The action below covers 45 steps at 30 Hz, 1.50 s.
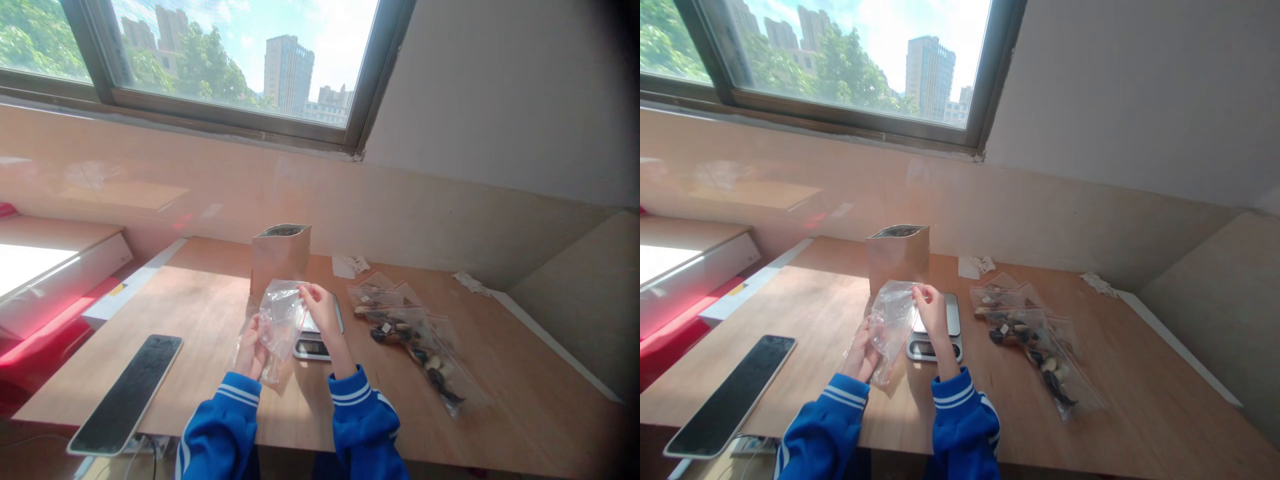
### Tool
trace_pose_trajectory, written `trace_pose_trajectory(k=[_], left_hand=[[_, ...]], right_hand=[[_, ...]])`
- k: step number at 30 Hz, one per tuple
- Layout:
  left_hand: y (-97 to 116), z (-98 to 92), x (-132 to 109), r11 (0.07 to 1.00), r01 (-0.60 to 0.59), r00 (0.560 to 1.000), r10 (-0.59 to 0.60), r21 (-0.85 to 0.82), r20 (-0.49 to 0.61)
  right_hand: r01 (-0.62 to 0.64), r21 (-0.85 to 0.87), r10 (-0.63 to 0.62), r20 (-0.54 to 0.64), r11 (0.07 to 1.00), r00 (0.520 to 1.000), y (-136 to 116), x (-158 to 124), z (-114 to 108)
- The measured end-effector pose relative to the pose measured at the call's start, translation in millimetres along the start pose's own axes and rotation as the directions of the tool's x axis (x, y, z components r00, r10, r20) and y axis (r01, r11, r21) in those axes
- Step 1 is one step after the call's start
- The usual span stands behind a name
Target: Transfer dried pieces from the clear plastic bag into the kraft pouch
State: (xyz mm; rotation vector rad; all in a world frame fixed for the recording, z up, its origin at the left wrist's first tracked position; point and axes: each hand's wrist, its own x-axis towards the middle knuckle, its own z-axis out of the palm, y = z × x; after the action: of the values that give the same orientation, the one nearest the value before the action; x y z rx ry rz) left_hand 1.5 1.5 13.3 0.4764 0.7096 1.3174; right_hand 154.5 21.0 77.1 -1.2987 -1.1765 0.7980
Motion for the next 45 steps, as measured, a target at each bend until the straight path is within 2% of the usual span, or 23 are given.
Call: trace_pose_trajectory(k=[3, 5, 10, 13, 15, 17, 19, 21, 23, 26, 29, 31, 36, 39, 42, 45], left_hand=[[1.9, -0.2, -1.8, 0.999, -0.038, 0.998, 0.037, 0.007, 0.057], [4.2, -0.4, -4.1, 0.999, -0.036, 0.997, 0.033, 0.04, 0.067], [8.6, 2.7, -11.1, 0.996, -0.039, 0.992, 0.029, 0.08, 0.123], [10.9, 10.2, -15.1, 0.957, 0.026, 0.983, -0.076, 0.287, 0.166], [14.3, 18.0, -18.2, 0.904, -0.012, 0.983, -0.068, 0.428, 0.171], [18.9, 26.4, -21.9, 0.864, -0.104, 0.984, 0.019, 0.492, 0.174], [23.7, 33.3, -26.0, 0.851, -0.168, 0.983, 0.106, 0.497, 0.152], [27.5, 37.3, -30.3, 0.84, -0.194, 0.981, 0.154, 0.507, 0.119], [30.3, 38.2, -34.1, 0.81, -0.206, 0.978, 0.181, 0.549, 0.1], [34.5, 34.7, -37.9, 0.711, -0.26, 0.962, 0.252, 0.653, 0.108], [40.6, 28.3, -39.3, 0.59, -0.314, 0.929, 0.354, 0.744, 0.111], [45.6, 24.2, -39.5, 0.551, -0.316, 0.917, 0.386, 0.772, 0.1], [59.1, 13.7, -34.8, 0.526, -0.314, 0.927, 0.35, 0.791, 0.136], [67.2, 2.5, -24.7, 0.464, -0.291, 0.934, 0.329, 0.836, 0.142], [71.5, -11.2, -11.3, 0.323, -0.188, 0.946, 0.314, 0.928, 0.082], [66.4, -22.4, -3.1, 0.158, -0.119, 0.931, 0.361, 0.98, 0.054]], right_hand=[[0.013, 0.091, -0.005, -0.095, 0.996, 0.995, -5.6, 3.7, -9.9], [0.057, 0.097, -0.047, -0.108, 0.994, 0.993, -9.2, 2.6, -14.4], [0.156, 0.06, -0.155, -0.024, 0.986, 0.988, -15.9, -6.5, -20.7], [0.168, 0.07, -0.173, 0.076, 0.983, 0.982, -17.8, -13.7, -23.5], [0.15, 0.087, -0.16, 0.116, 0.985, 0.98, -15.3, -22.7, -24.9], [0.102, 0.133, -0.115, 0.098, 0.986, 0.989, -8.0, -37.0, -25.9], [-0.015, 0.228, -0.005, 0.087, 0.973, 0.996, 3.6, -55.8, -26.2], [-0.165, 0.326, 0.12, 0.155, 0.931, 0.981, 16.2, -75.2, -25.2], [-0.256, 0.337, 0.17, 0.263, 0.906, 0.95, 25.2, -90.9, -22.6], [-0.253, 0.275, 0.153, 0.338, 0.927, 0.929, 26.8, -103.6, -16.8], [-0.235, 0.243, 0.142, 0.348, 0.941, 0.927, 19.2, -107.0, -10.7], [-0.227, 0.232, 0.135, 0.356, 0.946, 0.925, 15.2, -107.7, -6.2], [-0.216, 0.198, 0.149, 0.307, 0.956, 0.94, 21.2, -113.4, 10.4], [-0.21, 0.139, 0.167, 0.273, 0.968, 0.947, 32.8, -122.1, 17.0], [-0.199, 0.12, 0.17, 0.214, 0.973, 0.962, 47.4, -133.7, 9.6], [-0.195, 0.13, 0.183, 0.102, 0.972, 0.978, 61.7, -145.3, -17.2]])
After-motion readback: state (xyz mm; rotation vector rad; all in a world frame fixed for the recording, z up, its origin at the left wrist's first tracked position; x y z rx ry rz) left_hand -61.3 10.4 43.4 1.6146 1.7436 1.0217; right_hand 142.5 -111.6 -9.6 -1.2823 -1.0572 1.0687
